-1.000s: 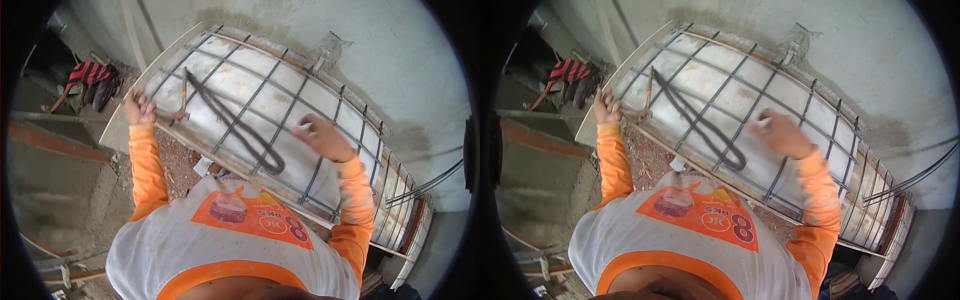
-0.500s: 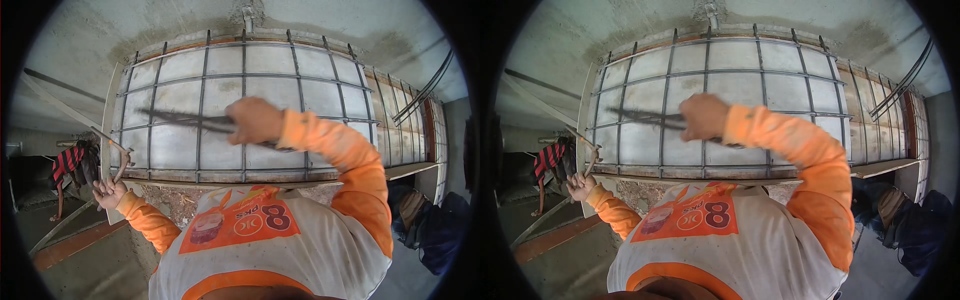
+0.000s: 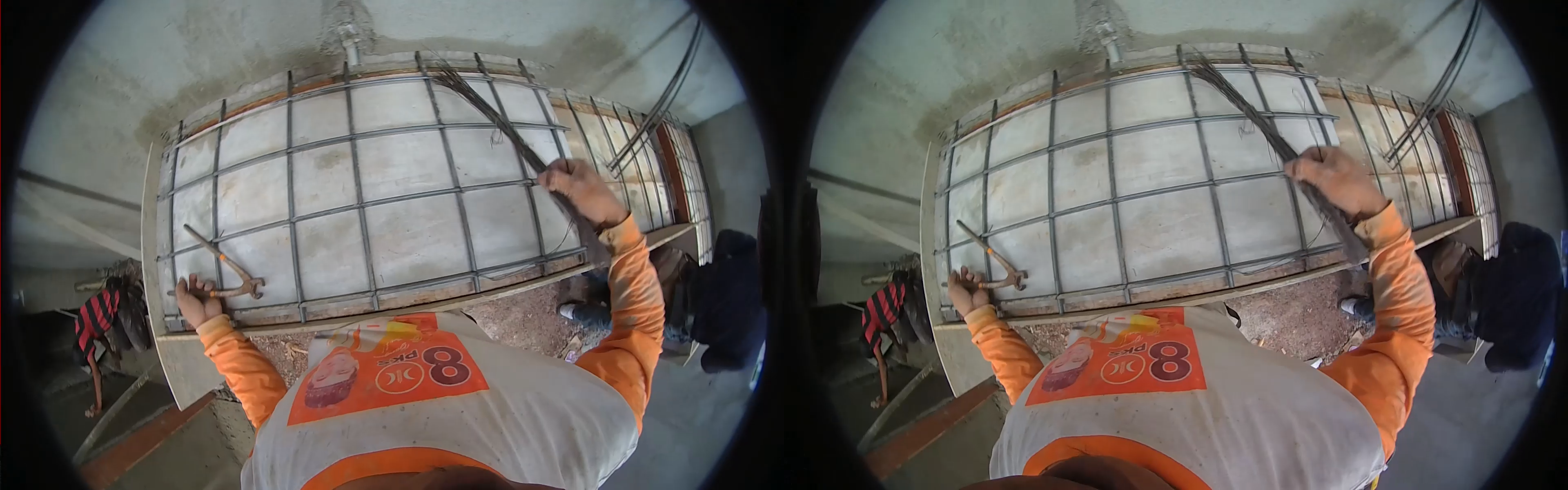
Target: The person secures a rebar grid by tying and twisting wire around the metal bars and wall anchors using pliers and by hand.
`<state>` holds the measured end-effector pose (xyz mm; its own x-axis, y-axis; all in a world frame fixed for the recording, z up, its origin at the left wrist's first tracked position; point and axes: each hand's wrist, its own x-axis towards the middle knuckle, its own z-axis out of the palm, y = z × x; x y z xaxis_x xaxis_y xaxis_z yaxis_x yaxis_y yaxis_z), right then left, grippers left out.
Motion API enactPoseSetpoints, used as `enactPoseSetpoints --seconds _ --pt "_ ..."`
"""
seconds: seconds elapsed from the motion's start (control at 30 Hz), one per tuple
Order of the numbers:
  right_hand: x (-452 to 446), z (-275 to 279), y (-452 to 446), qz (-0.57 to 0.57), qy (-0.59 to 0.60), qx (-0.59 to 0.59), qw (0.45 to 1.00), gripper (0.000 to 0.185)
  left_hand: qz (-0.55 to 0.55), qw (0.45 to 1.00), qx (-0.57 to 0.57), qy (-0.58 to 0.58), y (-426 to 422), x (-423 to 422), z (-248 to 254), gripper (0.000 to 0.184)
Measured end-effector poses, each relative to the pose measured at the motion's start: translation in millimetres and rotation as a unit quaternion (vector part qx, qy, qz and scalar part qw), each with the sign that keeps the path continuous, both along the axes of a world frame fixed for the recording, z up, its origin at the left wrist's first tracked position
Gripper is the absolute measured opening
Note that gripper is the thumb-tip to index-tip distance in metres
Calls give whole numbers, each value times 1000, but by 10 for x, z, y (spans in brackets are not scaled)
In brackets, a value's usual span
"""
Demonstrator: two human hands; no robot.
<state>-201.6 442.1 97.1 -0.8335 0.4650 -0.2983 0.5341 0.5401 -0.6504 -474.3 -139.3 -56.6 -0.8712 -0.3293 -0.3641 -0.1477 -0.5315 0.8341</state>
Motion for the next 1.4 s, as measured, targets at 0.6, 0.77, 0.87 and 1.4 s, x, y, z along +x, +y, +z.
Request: enactPoseSetpoints --seconds 0.6,0.77,0.87,1.4 --pt "853 102 -570 -308 359 -286 833 52 163 802 -496 292 895 454 622 46" --pt "1364 1094 -510 -166 570 -203 779 44 -80 833 -415 356 1533 733 954 28" --pt "1548 1680 -259 22 587 -214 781 50 -227 817 -348 399 1843 872 968 21" --pt "-879 -176 -1367 -151 531 -513 658 50 -430 854 179 231 2284 1024 1020 32"
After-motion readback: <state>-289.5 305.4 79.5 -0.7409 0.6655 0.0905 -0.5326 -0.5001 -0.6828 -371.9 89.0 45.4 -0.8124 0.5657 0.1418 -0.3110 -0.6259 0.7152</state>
